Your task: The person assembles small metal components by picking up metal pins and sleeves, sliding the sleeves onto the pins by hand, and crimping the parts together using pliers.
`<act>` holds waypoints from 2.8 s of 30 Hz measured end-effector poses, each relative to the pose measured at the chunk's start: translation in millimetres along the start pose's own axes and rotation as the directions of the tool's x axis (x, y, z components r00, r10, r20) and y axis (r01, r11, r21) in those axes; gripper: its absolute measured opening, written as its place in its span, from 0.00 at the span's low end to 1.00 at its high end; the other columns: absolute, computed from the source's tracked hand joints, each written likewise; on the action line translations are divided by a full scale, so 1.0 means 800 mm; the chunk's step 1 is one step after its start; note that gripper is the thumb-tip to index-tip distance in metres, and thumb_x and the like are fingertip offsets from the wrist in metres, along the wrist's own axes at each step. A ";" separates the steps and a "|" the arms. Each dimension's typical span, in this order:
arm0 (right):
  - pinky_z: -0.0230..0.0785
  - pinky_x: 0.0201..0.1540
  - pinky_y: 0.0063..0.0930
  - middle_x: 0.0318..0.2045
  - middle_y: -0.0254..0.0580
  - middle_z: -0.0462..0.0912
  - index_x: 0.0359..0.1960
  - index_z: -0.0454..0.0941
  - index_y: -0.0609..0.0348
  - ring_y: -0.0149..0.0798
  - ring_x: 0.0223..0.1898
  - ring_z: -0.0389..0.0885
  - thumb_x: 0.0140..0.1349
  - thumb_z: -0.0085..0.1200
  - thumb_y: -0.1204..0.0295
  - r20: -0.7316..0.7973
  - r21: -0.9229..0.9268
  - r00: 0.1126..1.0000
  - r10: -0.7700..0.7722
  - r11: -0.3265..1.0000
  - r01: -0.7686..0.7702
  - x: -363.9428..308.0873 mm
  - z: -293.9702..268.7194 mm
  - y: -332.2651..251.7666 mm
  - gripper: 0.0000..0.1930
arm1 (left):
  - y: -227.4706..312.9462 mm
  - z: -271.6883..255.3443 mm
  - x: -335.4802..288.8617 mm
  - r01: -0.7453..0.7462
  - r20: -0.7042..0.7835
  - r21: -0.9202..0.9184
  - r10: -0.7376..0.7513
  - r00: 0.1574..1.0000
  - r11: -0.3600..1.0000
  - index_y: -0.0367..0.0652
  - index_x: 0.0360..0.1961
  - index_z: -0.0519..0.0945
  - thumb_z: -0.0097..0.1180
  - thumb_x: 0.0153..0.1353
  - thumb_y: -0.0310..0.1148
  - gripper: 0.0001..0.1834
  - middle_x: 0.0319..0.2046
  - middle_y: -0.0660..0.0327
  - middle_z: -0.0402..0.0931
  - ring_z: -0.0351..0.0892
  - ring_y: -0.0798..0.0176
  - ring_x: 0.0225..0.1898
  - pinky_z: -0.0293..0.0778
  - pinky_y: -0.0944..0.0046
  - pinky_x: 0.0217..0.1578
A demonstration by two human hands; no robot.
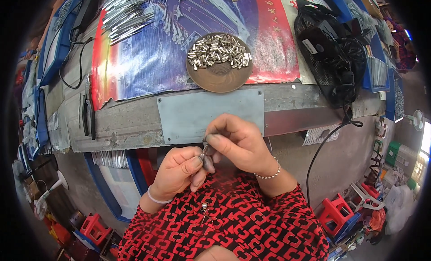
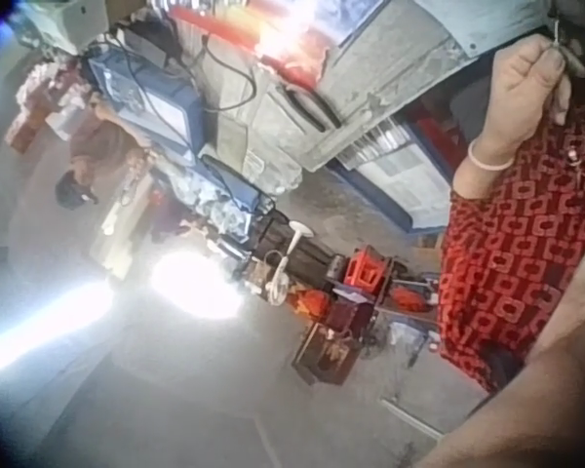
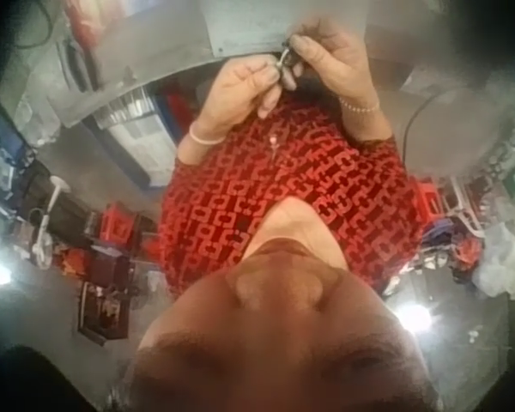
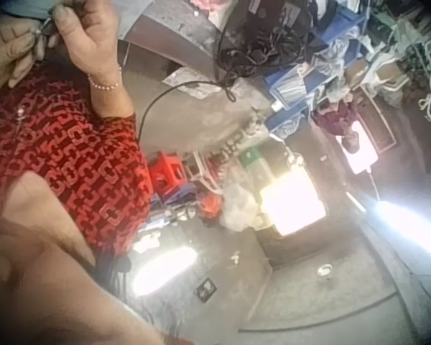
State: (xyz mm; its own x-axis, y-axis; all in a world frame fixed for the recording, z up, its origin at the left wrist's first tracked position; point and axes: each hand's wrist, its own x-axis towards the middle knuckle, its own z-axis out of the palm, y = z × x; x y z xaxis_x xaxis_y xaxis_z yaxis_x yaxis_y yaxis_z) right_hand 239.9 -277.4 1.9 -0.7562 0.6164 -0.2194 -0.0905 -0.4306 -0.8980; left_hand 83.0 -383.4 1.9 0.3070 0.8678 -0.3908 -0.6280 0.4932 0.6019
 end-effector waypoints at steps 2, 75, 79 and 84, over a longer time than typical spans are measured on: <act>0.66 0.27 0.14 0.26 0.35 0.75 0.37 0.70 0.65 0.22 0.24 0.73 0.65 0.46 0.74 0.028 -0.013 0.999 -0.020 1.000 0.021 0.000 -0.003 0.001 0.06 | 0.001 0.000 0.000 0.002 0.020 0.005 -0.002 1.000 1.000 0.34 0.35 0.75 0.41 0.68 0.36 0.16 0.15 0.66 0.68 0.65 0.76 0.14 0.62 0.77 0.17; 0.64 0.33 0.40 0.26 0.49 0.71 0.28 0.70 0.64 0.52 0.31 0.72 0.51 0.52 0.74 0.005 -0.996 0.937 -0.349 -0.087 -0.027 0.100 -0.037 -0.048 0.07 | 0.002 -0.024 -0.007 -0.090 -0.013 0.027 0.090 0.996 0.996 0.34 0.37 0.74 0.40 0.69 0.36 0.16 0.19 0.65 0.72 0.70 0.75 0.19 0.67 0.78 0.22; 0.66 0.30 0.30 0.26 0.45 0.74 0.32 0.73 0.64 0.42 0.26 0.74 0.53 0.52 0.77 0.015 -0.996 0.875 -0.484 0.075 0.058 0.097 -0.024 -0.051 0.06 | 0.004 -0.021 -0.012 -0.116 -0.066 -0.004 0.116 0.991 0.993 0.29 0.36 0.73 0.44 0.67 0.38 0.18 0.18 0.61 0.72 0.70 0.72 0.17 0.66 0.75 0.19; 0.67 0.29 0.22 0.26 0.39 0.76 0.33 0.74 0.65 0.29 0.25 0.73 0.54 0.53 0.81 0.024 -0.823 0.926 -0.377 0.519 0.232 0.083 0.034 -0.051 0.05 | 0.010 -0.031 -0.034 -0.216 -0.108 0.048 0.220 0.969 0.975 0.31 0.38 0.74 0.42 0.68 0.36 0.16 0.19 0.62 0.72 0.70 0.72 0.18 0.67 0.75 0.21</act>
State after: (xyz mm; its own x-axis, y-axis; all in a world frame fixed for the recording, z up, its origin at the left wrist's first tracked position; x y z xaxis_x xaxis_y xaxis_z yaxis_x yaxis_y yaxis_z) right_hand 176.1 -236.7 34.5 -0.6818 0.7173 0.1441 0.3108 0.4623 -0.8305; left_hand 51.9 -404.5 0.0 0.0816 0.9434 -0.3216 -0.6449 0.2960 0.7047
